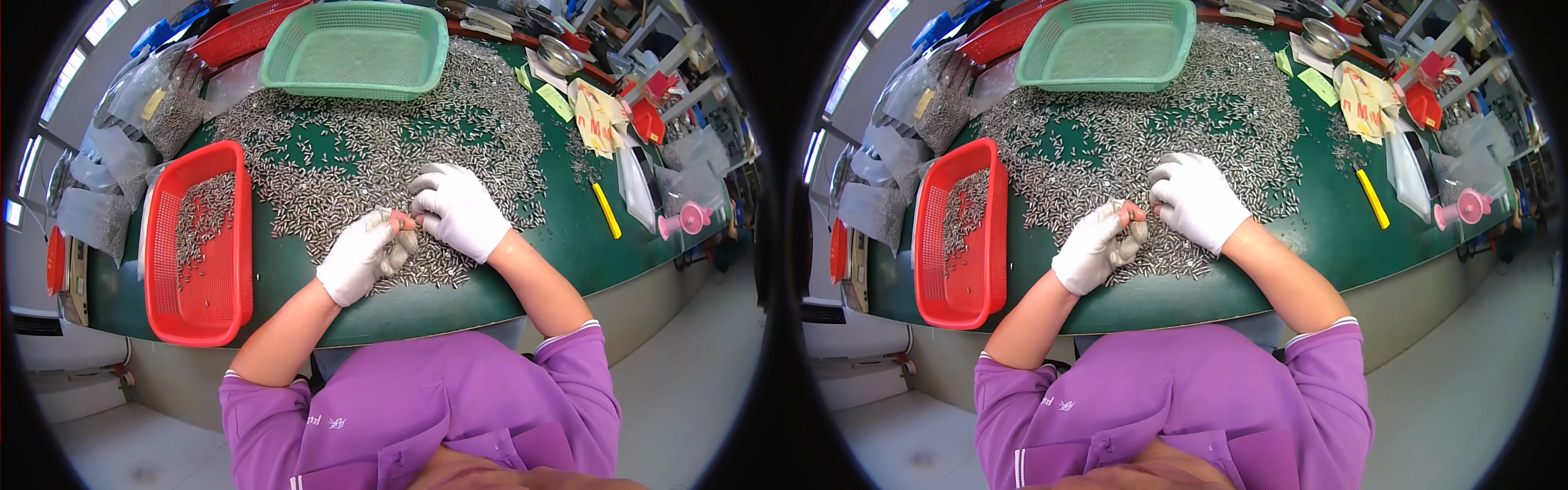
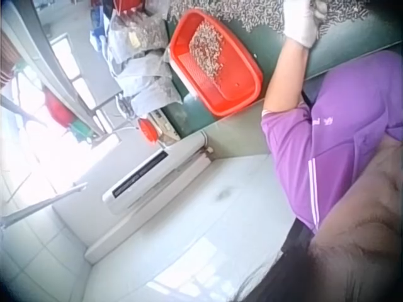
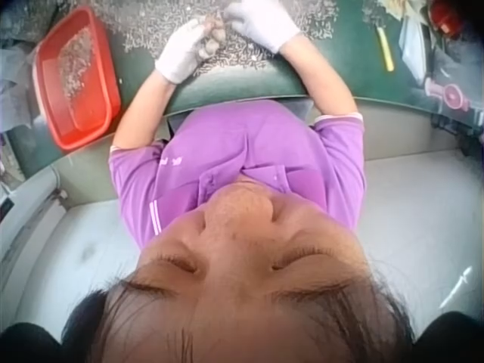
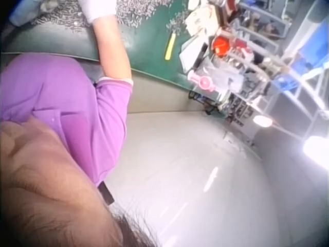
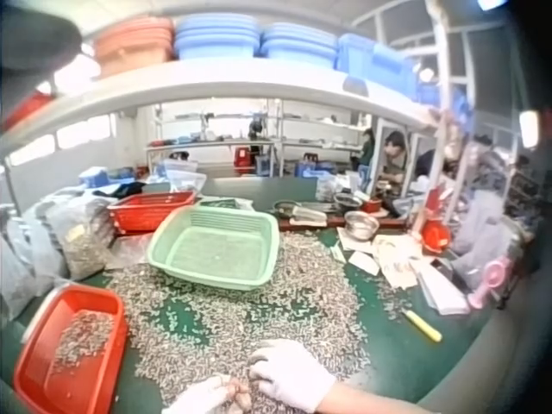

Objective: Inspecting and sorting small metal components on a workbench.

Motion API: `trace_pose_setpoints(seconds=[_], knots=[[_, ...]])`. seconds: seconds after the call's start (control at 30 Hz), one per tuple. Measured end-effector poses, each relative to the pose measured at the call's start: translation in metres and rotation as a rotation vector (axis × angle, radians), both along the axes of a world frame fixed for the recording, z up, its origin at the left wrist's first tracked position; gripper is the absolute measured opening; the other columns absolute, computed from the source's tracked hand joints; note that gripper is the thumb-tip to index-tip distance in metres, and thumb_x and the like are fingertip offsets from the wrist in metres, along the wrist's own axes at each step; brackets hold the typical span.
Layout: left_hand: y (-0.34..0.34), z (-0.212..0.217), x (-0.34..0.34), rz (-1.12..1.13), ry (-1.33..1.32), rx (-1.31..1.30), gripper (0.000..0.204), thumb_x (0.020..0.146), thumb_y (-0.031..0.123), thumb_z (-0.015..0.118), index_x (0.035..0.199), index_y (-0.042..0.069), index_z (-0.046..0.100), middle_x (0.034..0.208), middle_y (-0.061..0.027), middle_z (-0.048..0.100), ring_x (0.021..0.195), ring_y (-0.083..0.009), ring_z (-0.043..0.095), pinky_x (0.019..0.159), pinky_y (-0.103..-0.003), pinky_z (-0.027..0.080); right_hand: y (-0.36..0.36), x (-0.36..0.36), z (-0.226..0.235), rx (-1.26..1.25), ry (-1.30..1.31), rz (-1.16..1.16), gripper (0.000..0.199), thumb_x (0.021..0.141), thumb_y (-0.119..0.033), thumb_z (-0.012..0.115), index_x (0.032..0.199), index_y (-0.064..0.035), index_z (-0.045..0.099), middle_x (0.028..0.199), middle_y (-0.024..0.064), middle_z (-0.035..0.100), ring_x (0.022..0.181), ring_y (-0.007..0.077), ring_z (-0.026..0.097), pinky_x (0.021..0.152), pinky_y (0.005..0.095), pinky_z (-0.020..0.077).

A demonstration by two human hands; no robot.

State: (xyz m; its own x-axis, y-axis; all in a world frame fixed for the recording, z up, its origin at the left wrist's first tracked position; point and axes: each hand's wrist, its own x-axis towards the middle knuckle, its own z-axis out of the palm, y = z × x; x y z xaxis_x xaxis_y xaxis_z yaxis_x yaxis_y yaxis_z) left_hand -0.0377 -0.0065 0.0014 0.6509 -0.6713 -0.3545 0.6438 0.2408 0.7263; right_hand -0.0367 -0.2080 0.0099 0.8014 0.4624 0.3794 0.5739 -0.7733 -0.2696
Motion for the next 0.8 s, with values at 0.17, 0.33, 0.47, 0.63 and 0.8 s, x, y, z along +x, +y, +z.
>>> trace_pose_setpoints(seconds=[0.17,0.33,0.47,0.63,0.8], knots=[[0.001,0.001,0.000,0.009,-0.012,-0.056,0.024,0.093,0.028,0.056,0.105,0.007,0.055,0.084,-0.0015,0.055,0.060,-0.0069,0.042,0.052,-0.019,0.033,-0.002,0.004,0.002,0.103,-0.043,-0.027,0.007,0.070,-0.013,0.064,0.073,-0.0072,0.062,0.091,0.0052,0.062,0.095,0.0245,0.057,0.082,0.0397,0.0456],[0.002,-0.001,0.000,0.043,0.000,-0.066,0.023,0.094,0.027,0.055,0.104,0.007,0.055,0.085,-0.0031,0.055,0.060,-0.0072,0.041,0.052,-0.019,0.034,-0.012,0.002,0.014,0.083,-0.075,-0.037,0.013,0.067,-0.009,0.070,0.078,-0.0062,0.062,0.095,0.0079,0.063,0.100,0.0299,0.057,0.084,0.0404,0.0474],[0.003,-0.002,0.002,0.066,0.059,-0.129,0.020,0.095,0.030,0.052,0.095,0.009,0.052,0.083,-0.0047,0.054,0.059,-0.0075,0.039,0.050,-0.019,0.033,-0.010,-0.002,0.002,0.019,0.046,-0.100,0.012,0.070,-0.020,0.067,0.080,-0.0134,0.070,0.099,0.0034,0.062,0.102,0.0241,0.055,0.089,0.0397,0.0429],[0.001,-0.006,0.002,0.054,0.054,-0.154,0.024,0.096,0.034,0.051,0.095,0.010,0.053,0.084,-0.0050,0.054,0.056,-0.0082,0.037,0.050,-0.019,0.031,-0.005,-0.002,0.005,-0.051,0.007,-0.084,0.014,0.069,-0.018,0.068,0.081,-0.0097,0.066,0.101,0.0062,0.062,0.103,0.0274,0.055,0.086,0.0393,0.0453],[0.004,-0.001,0.001,0.032,0.050,-0.154,0.021,0.095,0.030,0.053,0.098,0.009,0.054,0.085,-0.0036,0.055,0.056,-0.0066,0.037,0.049,-0.019,0.030,-0.006,0.005,0.008,0.076,-0.090,-0.017,0.009,0.071,-0.015,0.065,0.075,-0.0074,0.062,0.095,0.0069,0.062,0.097,0.0285,0.056,0.083,0.0395,0.0461]])
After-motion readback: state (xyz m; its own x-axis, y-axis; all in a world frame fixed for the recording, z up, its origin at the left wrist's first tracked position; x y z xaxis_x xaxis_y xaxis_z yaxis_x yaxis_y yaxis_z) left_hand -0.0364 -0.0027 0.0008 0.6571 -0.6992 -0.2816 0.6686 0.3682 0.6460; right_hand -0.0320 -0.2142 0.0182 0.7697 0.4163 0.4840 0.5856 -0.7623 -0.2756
